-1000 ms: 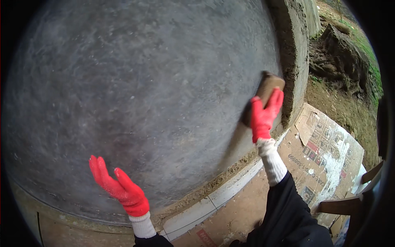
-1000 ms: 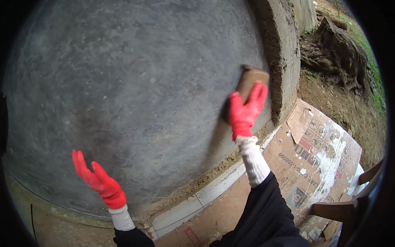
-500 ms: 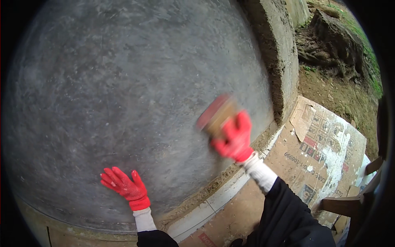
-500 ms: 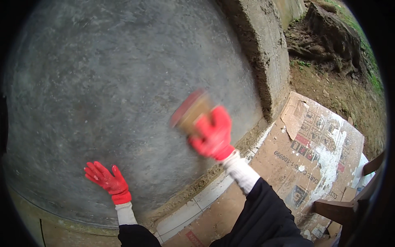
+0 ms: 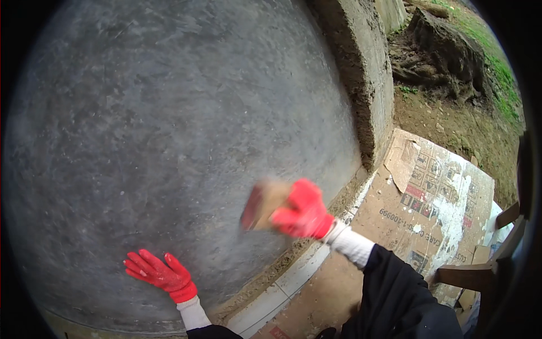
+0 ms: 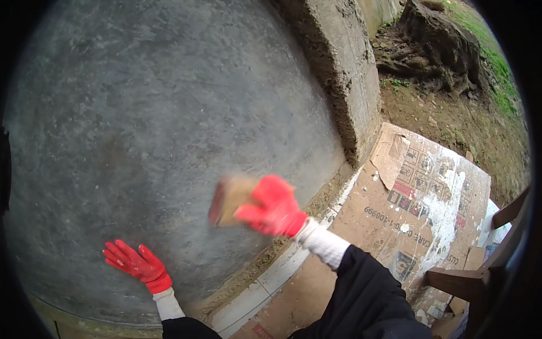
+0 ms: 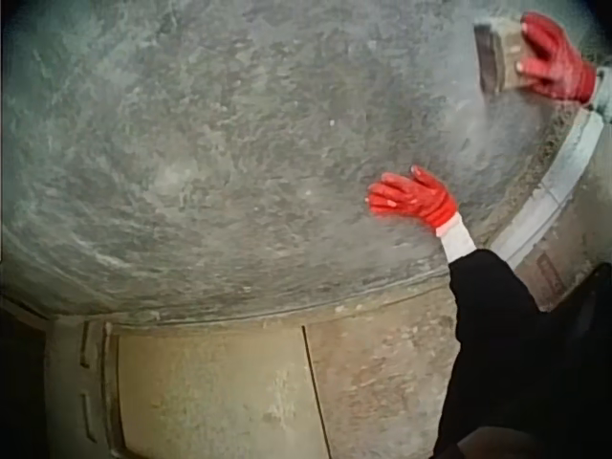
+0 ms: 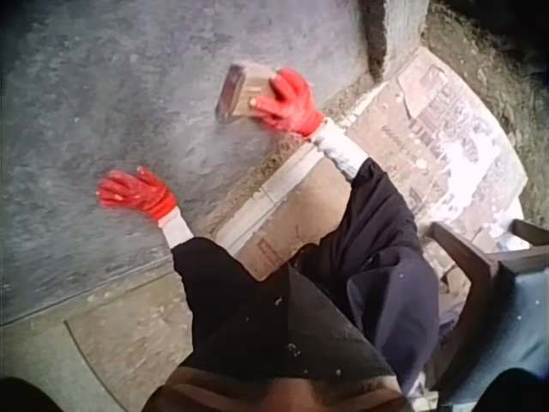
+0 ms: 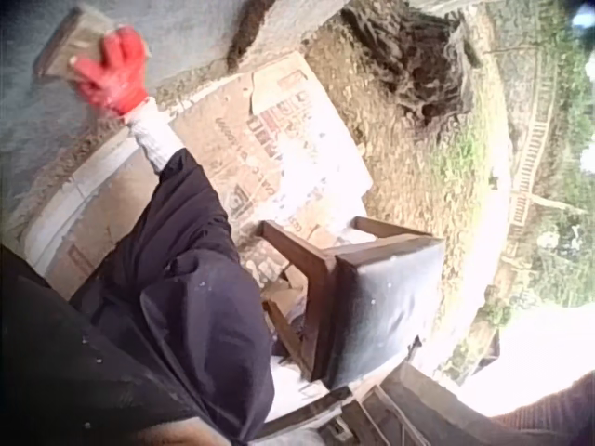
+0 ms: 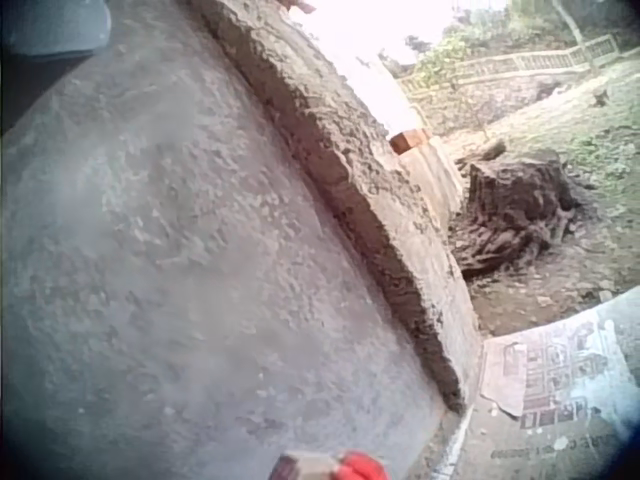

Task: The person sands the surface of a curved concrete structure using a handheld sanding block.

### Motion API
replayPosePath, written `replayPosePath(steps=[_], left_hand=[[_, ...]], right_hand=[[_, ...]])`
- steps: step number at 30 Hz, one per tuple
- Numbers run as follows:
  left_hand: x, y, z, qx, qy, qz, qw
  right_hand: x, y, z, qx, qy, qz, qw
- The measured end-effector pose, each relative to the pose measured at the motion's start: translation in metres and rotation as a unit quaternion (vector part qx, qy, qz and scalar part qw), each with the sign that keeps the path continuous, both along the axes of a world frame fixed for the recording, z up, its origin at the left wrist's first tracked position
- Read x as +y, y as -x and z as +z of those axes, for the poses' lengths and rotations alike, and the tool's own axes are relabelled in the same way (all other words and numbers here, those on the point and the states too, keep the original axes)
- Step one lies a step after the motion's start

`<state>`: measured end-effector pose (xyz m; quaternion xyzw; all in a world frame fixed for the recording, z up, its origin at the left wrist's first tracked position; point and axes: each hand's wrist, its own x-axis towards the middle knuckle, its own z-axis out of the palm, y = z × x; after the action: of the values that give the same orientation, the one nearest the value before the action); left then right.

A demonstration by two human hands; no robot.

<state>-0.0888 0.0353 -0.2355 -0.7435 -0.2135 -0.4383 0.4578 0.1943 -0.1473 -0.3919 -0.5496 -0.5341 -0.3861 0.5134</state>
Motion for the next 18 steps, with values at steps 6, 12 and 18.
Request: replayPosePath(steps=[6, 12, 18], left_hand=[[-0.008, -0.009, -0.005, -0.009, -0.003, 0.003, 1.0], [0.001, -0.004, -0.004, -0.005, -0.011, 0.002, 1.0], [-0.002, -0.005, -0.004, -0.007, -0.005, 0.006, 1.0]], right_hand=[[-0.004, -0.075, -0.039, 0.415, -0.101, -0.254, 0.867], [0.018, 0.056, -0.003, -0.031, 0.056, 0.128, 0.99], [0.011, 0.003, -0.036, 0.164, -0.031, -0.011, 0.986]])
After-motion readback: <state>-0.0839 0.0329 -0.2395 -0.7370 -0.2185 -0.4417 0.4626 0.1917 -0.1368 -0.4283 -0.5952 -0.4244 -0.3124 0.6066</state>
